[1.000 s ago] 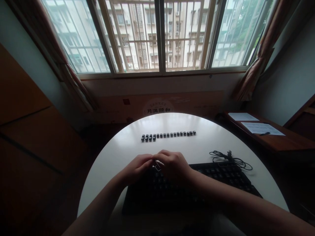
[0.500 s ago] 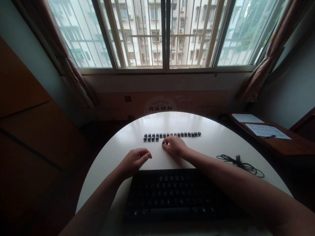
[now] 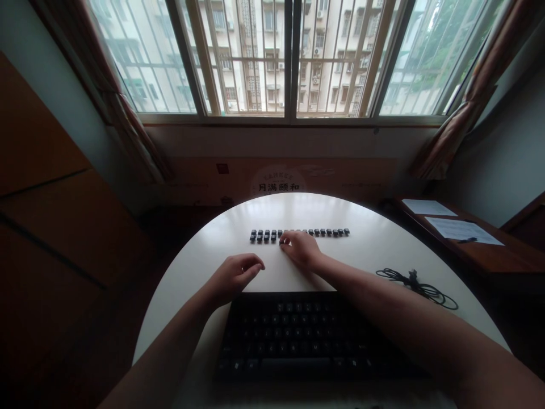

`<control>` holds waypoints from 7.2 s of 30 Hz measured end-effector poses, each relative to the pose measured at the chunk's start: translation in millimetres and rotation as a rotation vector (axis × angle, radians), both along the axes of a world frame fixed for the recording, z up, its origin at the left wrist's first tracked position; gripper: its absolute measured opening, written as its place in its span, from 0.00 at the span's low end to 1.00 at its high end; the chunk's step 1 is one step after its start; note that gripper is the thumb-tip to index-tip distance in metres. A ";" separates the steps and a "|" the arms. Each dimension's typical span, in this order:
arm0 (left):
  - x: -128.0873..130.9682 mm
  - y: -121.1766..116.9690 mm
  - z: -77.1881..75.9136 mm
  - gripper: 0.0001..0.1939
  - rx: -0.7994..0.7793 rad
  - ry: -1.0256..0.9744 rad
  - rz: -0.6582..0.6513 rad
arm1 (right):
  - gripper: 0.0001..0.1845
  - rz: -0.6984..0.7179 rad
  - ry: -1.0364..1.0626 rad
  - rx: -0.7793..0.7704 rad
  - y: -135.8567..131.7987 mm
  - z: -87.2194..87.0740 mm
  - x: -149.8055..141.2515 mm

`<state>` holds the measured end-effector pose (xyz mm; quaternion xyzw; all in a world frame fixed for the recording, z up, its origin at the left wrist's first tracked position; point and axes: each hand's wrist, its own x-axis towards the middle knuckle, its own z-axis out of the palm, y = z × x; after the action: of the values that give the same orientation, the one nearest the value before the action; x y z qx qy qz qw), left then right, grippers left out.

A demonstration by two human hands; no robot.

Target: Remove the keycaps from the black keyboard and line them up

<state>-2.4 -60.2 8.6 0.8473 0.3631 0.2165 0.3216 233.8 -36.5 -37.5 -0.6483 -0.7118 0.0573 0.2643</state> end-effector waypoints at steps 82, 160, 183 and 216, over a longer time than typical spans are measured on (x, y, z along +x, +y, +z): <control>41.5 -3.8 -6.4 0.15 0.134 0.411 -0.190 | 0.11 0.467 0.299 -0.325 -145.2 33.2 -20.0; 30.8 4.3 -1.2 0.30 0.016 0.341 -0.077 | 0.12 0.016 -0.131 -0.170 -24.2 19.9 22.9; 29.6 7.6 -9.6 0.26 0.075 0.333 -0.093 | 0.10 -0.136 -0.154 -0.096 4.4 12.7 3.7; 36.2 -4.1 -0.1 0.16 0.037 0.367 -0.156 | 0.22 0.280 1.168 -0.460 -157.8 33.3 12.3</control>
<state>33.8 -64.3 8.4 0.9038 0.3449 0.0396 0.2502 246.1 -194.3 -4.2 -0.4516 -0.4980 0.5859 0.4525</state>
